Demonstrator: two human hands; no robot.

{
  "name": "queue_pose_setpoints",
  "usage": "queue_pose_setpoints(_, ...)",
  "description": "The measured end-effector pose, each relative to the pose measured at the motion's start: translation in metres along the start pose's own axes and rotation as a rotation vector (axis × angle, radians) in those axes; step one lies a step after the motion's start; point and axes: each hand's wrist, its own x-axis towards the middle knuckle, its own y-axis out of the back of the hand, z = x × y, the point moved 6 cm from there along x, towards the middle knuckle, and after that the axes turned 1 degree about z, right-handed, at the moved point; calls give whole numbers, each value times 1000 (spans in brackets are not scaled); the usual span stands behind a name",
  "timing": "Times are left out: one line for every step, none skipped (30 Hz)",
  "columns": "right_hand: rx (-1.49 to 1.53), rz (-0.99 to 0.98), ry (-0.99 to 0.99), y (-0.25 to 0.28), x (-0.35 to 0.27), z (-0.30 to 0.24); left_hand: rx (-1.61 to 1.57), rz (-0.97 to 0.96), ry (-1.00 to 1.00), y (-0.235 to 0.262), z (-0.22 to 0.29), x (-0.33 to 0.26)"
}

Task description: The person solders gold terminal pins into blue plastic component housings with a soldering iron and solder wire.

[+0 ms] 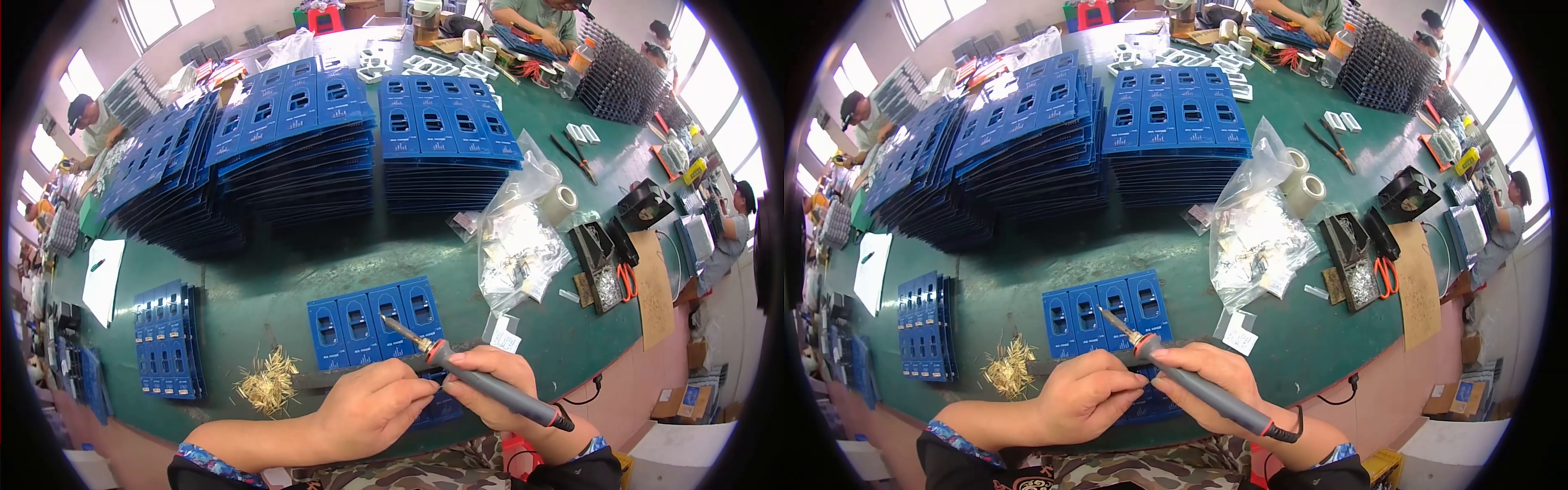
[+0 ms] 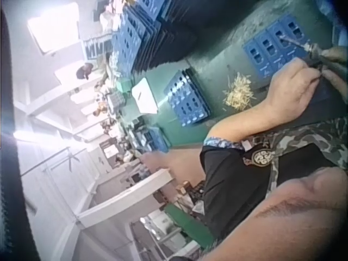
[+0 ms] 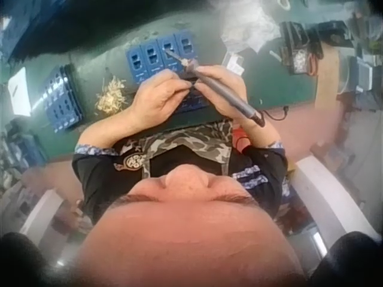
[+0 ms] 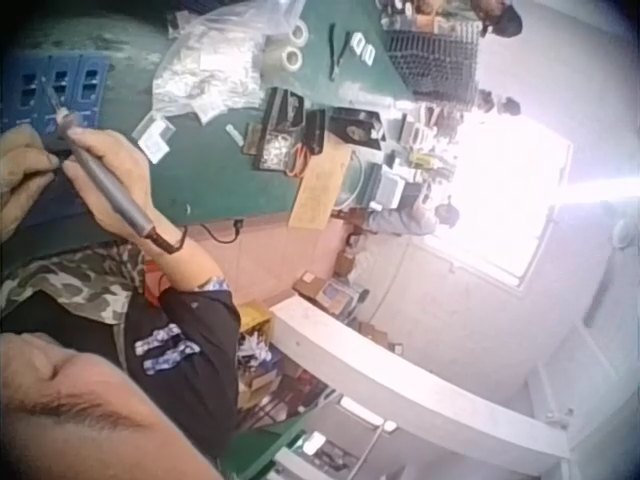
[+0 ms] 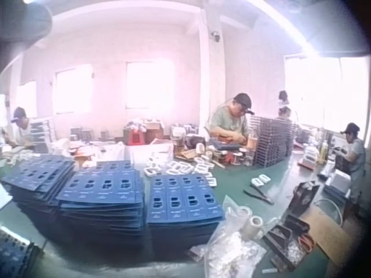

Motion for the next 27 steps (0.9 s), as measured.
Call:
queue_pose_setpoints(-9, -9, 22, -2, 1, -1, 2, 3, 1, 1, 0, -2)
queue_pose_setpoints(-8, -12, 24, -3, 1, -2, 8, 3, 5, 1, 0, -4)
queue_pose_setpoints(-24, -3, 32, -4, 3, -4, 15, 3, 10, 3, 0, -5)
queue_pose_setpoints(-45, 6, 37, -4, 3, -6, 13, 6, 9, 4, -1, -6)
queue_pose_setpoints(-47, 4, 37, -4, 4, -6, 56, -9, 6, 7, -2, -7)
queue_pose_setpoints(-68, 42, 21, 0, 4, -3, 99, -23, 4, 11, -4, -6)
queue_pose_setpoints(-80, 75, 6, 3, 4, 1, 189, 15, -19, 19, -9, -8)
queue_pose_setpoints(-4, 115, -137, 11, -2, 9, 271, 52, -50, 26, -15, -5)
queue_pose_setpoints(68, 189, -138, 17, -2, 12, 329, 76, -7, 35, -21, -1)
queue_pose_setpoints(145, 259, -137, 21, 0, 16, 347, 75, 63, 42, -30, 0)
queue_pose_setpoints(207, 251, -160, 23, 4, 16, 384, 85, 87, 47, -37, 2)
queue_pose_setpoints(208, 248, -162, 24, 5, 19, 420, 95, 110, 50, -43, 2)
queue_pose_setpoints(149, 230, -148, 25, 6, 22, 417, 98, 108, 49, -46, 4)
queue_pose_setpoints(89, 211, -135, 27, 6, 26, 420, 93, 116, 48, -50, 6)
queue_pose_setpoints(13, 180, -76, 29, 7, 30, 423, 89, 124, 47, -52, 6)
queue_pose_setpoints(13, 178, -78, 27, 9, 34, 422, 90, 126, 46, -54, 7)
queue_pose_setpoints(-2, 213, -72, 25, 10, 36, 423, 73, 133, 43, -57, 8)
queue_pose_setpoints(-18, 247, -66, 26, 10, 37, 424, 55, 141, 41, -59, 8)
queue_pose_setpoints(-19, 246, -70, 25, 11, 39, 421, 55, 143, 41, -61, 8)
queue_pose_setpoints(-26, 248, -66, 25, 11, 39, 432, 38, 148, 40, -63, 7)
queue_pose_setpoints(-33, 250, -63, 25, 12, 40, 443, 20, 154, 38, -64, 6)
queue_pose_setpoints(-34, 249, -65, 25, 13, 40, 442, 20, 155, 38, -64, 6)
queue_pose_setpoints(-46, 242, -69, 24, 13, 39, 445, 17, 150, 39, -64, 6)
queue_pose_setpoints(-58, 236, -74, 24, 14, 39, 448, 13, 145, 39, -63, 6)
queue_pose_setpoints(-59, 234, -76, 24, 15, 39, 446, 13, 147, 39, -64, 6)
queue_pose_setpoints(-77, 225, -54, 24, 16, 37, 442, 8, 143, 38, -65, 6)
queue_pose_setpoints(-95, 215, -32, 23, 17, 36, 439, 2, 139, 37, -66, 5)
